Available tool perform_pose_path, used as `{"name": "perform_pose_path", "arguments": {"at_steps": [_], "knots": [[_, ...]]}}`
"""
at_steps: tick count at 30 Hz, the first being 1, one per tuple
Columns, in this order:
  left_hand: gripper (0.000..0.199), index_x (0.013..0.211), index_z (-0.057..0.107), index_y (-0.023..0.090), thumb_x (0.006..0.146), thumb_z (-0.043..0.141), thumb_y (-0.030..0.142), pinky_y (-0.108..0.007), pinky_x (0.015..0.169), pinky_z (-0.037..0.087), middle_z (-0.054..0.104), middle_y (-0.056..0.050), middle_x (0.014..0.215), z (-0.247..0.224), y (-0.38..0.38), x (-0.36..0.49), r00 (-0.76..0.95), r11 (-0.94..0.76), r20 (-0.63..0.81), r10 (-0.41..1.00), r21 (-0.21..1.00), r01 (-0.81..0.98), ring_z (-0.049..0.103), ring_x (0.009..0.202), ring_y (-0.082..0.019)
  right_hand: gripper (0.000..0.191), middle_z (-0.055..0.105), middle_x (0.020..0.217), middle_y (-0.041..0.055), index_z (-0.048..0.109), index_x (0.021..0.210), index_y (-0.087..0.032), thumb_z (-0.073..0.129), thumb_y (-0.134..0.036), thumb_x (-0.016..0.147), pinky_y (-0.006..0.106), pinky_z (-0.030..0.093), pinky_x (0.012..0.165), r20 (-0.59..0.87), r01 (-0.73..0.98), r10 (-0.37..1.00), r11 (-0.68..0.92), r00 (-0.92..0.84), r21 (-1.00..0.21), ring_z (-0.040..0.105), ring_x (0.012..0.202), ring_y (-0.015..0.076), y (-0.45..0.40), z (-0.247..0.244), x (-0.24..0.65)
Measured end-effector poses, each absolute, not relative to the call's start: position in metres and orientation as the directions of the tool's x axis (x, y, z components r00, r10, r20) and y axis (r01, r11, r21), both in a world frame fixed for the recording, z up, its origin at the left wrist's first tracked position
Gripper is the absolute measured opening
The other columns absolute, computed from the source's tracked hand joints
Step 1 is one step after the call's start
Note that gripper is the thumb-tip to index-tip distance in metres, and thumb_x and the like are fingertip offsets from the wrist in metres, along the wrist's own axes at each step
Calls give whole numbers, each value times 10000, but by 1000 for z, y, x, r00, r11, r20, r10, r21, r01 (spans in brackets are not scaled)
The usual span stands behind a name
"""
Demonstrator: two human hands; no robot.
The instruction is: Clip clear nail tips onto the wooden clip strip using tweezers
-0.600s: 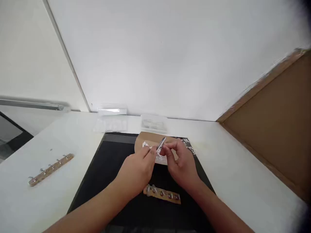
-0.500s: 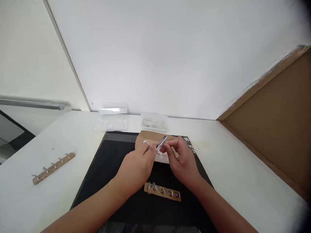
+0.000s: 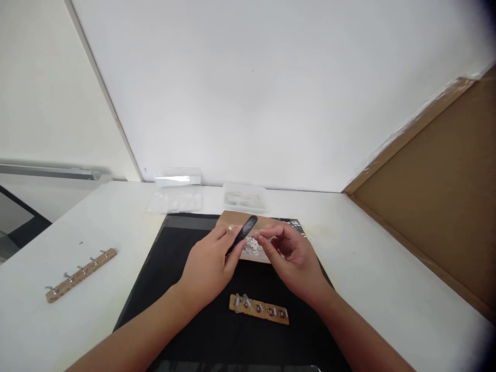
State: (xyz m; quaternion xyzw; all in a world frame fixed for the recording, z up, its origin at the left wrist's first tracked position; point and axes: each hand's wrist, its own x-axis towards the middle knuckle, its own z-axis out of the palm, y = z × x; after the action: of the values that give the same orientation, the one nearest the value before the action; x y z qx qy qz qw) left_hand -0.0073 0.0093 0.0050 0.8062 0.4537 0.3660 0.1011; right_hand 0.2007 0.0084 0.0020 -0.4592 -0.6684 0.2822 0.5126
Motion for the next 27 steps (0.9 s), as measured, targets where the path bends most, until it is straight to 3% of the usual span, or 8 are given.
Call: {"name": "perform_pose_path", "arguments": {"at_steps": [5, 12, 16, 21, 27], "knots": [[215, 1184, 757, 251, 994, 659, 250, -309, 952, 570, 768, -28, 1099, 8, 10, -6, 198, -553, 539, 819, 646, 527, 721, 1032, -190, 155, 721, 966, 56, 708, 1006, -243, 745, -381, 944, 314, 545, 644, 448, 301, 893, 439, -41, -847, 658, 756, 175, 7, 1, 199], [197, 1132, 804, 288, 967, 700, 262, -274, 854, 579, 785, 3, 1017, 13, 7, -2, 113, -473, 473, 874, 771, 427, 734, 906, -163, 146, 748, 998, 53, 726, 1009, -249, 728, -386, 961, 346, 597, 798, 397, 164, 914, 406, -83, -899, 734, 908, 206, 9, 0, 196], [176, 1079, 831, 293, 935, 733, 269, -270, 791, 569, 796, 5, 936, 12, 7, -1, 104, -415, 405, 908, 844, 339, 724, 831, -163, 216, 772, 951, 49, 706, 1068, -245, 764, -402, 931, 349, 604, 796, 376, 155, 926, 374, -20, -914, 752, 880, 212, 9, 3, 193], [223, 1066, 849, 290, 854, 811, 349, -253, 619, 525, 795, 2, 817, 6, 9, -1, 77, -235, 223, 972, 945, 227, 682, 701, -162, 182, 776, 952, 44, 730, 982, -241, 733, -419, 945, 310, 565, 687, 442, 383, 896, 394, 43, -835, 730, 780, 188, 9, 3, 192], [252, 1091, 845, 274, 907, 750, 416, -227, 574, 538, 777, -11, 810, 7, 8, -2, 135, -230, 208, 969, 957, 175, 685, 715, -153, 147, 775, 908, 19, 725, 978, -251, 686, -393, 978, 296, 492, 614, 552, 582, 833, 438, 22, -685, 634, 654, 151, 8, 6, 192]]}}
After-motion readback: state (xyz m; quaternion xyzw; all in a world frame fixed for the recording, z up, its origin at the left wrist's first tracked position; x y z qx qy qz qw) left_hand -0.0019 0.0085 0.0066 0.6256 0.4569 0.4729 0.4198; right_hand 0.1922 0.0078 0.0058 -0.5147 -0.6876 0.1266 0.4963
